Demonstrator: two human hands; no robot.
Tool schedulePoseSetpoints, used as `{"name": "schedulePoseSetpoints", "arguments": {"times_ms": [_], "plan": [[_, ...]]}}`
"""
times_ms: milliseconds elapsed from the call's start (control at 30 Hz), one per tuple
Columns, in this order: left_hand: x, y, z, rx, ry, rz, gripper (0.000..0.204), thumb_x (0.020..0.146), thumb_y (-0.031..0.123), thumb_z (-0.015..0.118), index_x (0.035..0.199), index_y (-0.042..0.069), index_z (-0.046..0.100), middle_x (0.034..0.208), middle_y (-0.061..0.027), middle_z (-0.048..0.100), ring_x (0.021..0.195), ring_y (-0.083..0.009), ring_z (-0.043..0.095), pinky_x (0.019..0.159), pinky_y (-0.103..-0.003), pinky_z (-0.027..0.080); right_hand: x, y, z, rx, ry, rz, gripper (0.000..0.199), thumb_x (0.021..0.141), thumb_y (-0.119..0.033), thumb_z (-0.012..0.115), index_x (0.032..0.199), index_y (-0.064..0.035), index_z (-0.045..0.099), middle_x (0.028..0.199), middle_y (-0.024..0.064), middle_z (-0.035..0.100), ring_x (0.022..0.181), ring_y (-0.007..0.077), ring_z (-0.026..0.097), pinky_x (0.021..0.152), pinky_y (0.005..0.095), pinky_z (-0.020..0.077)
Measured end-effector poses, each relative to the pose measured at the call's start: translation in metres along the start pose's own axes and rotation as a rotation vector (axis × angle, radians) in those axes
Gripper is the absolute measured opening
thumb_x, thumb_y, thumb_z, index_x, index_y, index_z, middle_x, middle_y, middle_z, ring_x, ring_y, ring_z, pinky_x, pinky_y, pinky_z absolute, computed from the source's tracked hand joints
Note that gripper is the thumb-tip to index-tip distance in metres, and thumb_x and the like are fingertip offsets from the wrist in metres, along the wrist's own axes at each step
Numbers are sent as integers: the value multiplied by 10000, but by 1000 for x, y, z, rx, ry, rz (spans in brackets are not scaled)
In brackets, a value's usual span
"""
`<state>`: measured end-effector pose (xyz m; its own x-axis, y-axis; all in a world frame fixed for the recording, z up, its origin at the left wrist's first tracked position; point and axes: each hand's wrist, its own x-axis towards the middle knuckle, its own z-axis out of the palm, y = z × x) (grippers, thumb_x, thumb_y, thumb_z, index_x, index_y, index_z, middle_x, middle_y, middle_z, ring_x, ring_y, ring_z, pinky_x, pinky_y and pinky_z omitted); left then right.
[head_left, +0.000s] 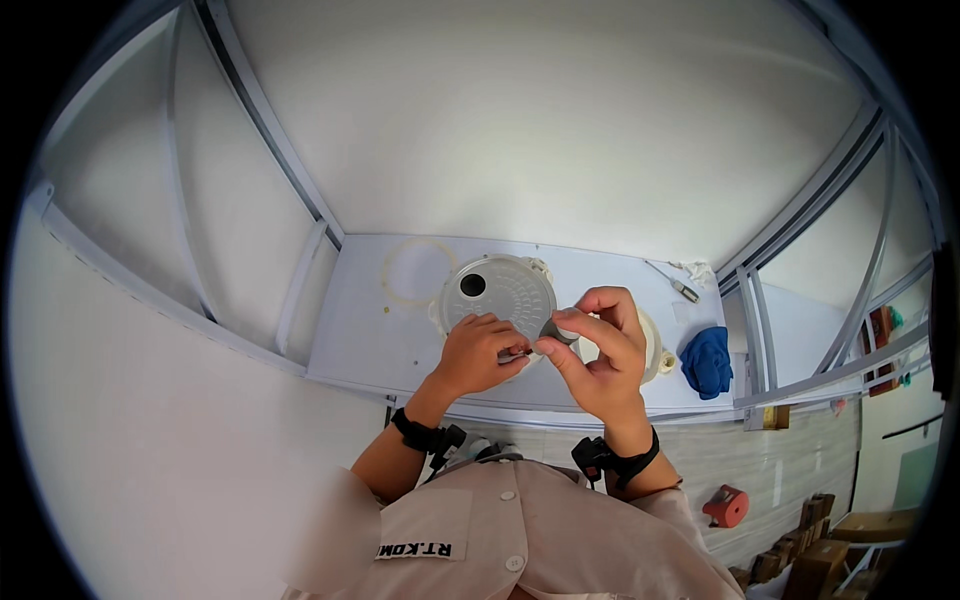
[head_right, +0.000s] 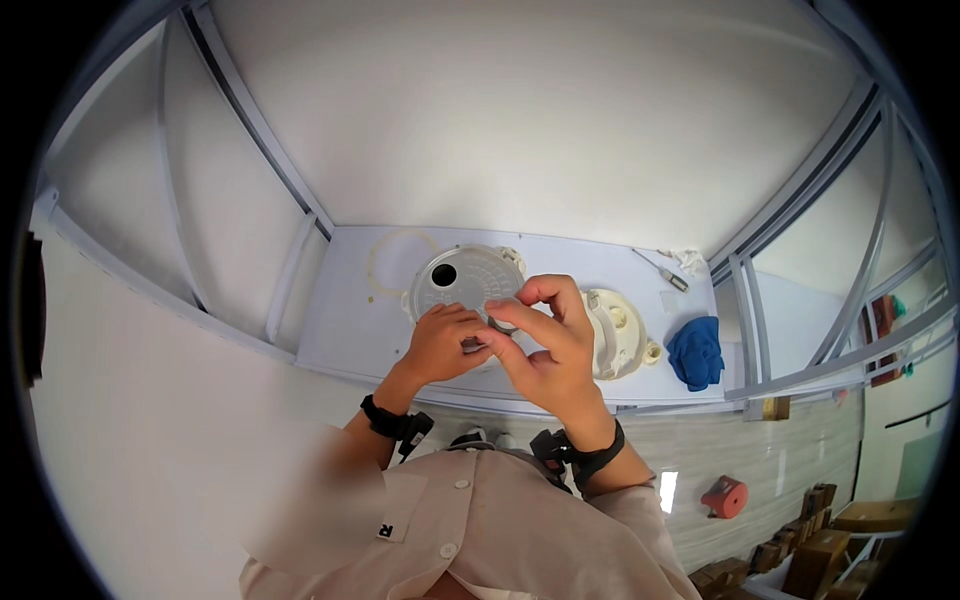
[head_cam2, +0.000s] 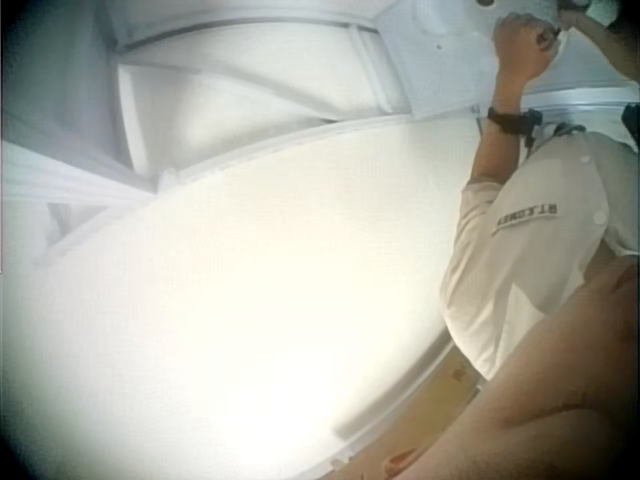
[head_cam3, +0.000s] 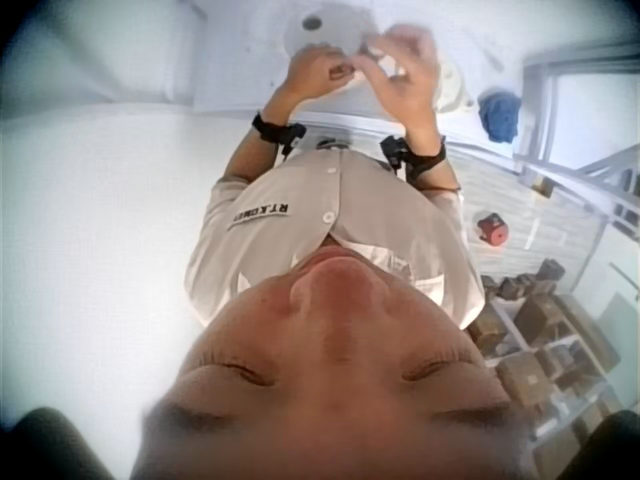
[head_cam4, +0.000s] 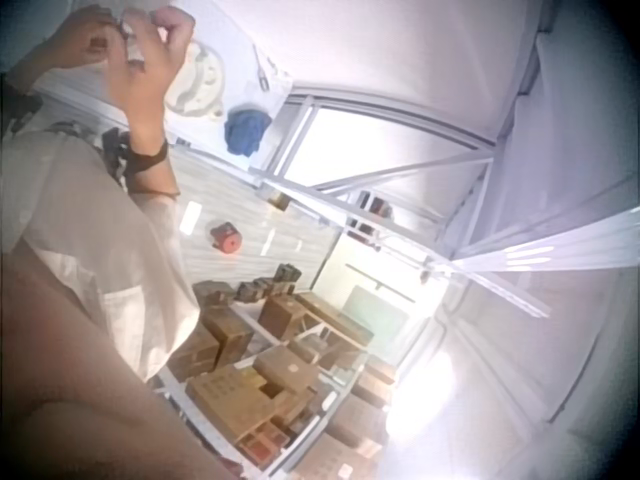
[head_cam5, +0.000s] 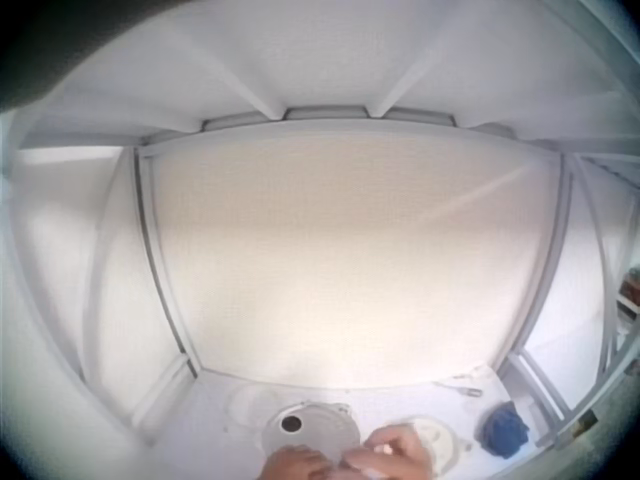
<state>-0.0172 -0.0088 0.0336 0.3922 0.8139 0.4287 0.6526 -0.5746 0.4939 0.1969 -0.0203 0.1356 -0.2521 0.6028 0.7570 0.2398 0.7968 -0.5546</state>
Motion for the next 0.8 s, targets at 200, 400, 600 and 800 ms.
{"name": "schedulePoseSetpoints", "arguments": {"times_ms": [200,400,600,800], "plan": [[-1,-2,1,-2,-4,18,98,822,252,828,889,189,793,852,66,703,850,-187,643,775,-371,455,11,-12,3,201,38,78,437,829,33,774,1260,8,705,1267,200,662,1090,323,688,922,396,567],[-1,-2,0,16,-32,-2,113,822,258,834,900,190,787,841,66,699,848,-188,644,776,-370,453,9,-6,1,-30,-55,81,479,851,19,756,1322,19,667,1254,213,682,1106,344,684,966,405,546],[-1,-6,3,1,-36,-20,133,814,254,844,863,185,741,820,70,690,830,-185,644,771,-372,447,17,-6,4,73,-4,28,523,855,-26,821,1354,5,667,1204,191,686,1046,320,685,911,392,553],[0,-4,3,-37,-35,-50,153,812,247,845,827,179,709,806,69,687,825,-186,643,775,-375,445,6,1,6,60,-63,124,638,933,6,759,1522,13,514,1293,203,669,1208,306,674,1053,411,519]]}}
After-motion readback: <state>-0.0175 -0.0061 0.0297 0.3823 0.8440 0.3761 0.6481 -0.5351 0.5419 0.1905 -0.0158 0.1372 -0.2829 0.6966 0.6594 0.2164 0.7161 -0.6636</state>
